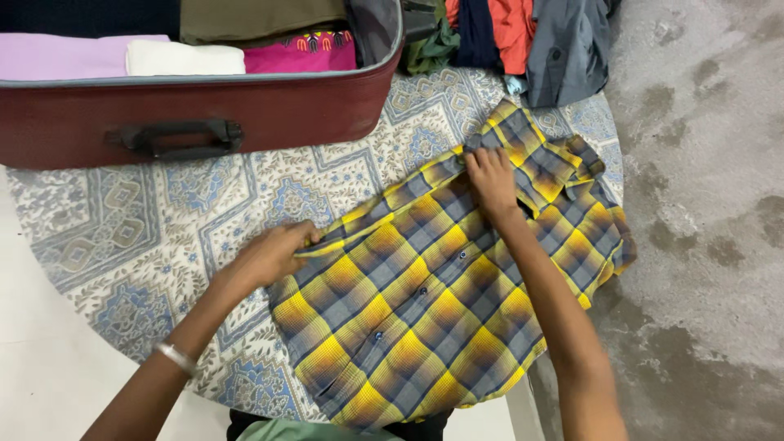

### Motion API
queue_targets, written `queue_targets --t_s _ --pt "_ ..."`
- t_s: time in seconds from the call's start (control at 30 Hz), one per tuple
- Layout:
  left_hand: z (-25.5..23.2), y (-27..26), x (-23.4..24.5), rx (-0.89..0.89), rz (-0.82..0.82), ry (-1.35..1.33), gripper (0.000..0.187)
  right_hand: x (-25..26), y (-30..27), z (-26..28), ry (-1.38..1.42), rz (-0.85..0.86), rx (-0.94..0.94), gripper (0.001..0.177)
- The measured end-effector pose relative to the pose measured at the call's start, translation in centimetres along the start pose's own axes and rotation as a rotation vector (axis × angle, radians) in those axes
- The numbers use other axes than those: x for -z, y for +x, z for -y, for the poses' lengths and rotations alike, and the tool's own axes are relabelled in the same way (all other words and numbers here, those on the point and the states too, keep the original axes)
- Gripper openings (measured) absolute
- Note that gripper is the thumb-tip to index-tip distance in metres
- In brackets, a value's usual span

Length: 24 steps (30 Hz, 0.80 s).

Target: The person folds a plaid shirt by smoothing the fabric, folding in the sleeves, and then folding the body of the shirt into a rectangular shape on a bed next to an open suitcase.

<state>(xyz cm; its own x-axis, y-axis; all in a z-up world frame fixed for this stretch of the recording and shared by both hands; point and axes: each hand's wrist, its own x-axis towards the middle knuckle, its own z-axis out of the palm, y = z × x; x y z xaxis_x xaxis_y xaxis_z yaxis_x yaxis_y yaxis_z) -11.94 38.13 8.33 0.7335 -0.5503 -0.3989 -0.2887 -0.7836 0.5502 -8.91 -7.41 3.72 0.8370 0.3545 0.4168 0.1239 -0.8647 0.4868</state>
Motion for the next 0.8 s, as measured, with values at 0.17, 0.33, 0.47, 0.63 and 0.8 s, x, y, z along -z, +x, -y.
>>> queue_targets --t_s 0.17,0.33,0.47,0.63,0.8 --pt "1.5 -2.8 -4.5 -0.219 -0.292 0.101 0.041 0.0 -1.2 -1.8 -0.112 0.08 -0.077 0.026" --pt "2.8 -4.3 -7.5 -0.434 -0.512 0.083 0.059 1.6 -1.2 -1.2 -0.071 -0.062 -0.062 0.039" --pt "4.2 -5.5 -8.5 -0.41 -0.41 -0.04 0.062 2.3 -1.0 -0.2 -0.053 0.0 0.003 0.036" --pt "5.9 -4.8 -9.7 -0.479 -0.676 0.034 0.069 2.3 -0.7 1.0 0.008 -0.083 0.018 0.036" --pt "8.5 -4.0 -9.9 -0.426 -0.607 -0.145 0.053 1.3 -1.1 1.9 0.091 0.074 0.126 0.035"
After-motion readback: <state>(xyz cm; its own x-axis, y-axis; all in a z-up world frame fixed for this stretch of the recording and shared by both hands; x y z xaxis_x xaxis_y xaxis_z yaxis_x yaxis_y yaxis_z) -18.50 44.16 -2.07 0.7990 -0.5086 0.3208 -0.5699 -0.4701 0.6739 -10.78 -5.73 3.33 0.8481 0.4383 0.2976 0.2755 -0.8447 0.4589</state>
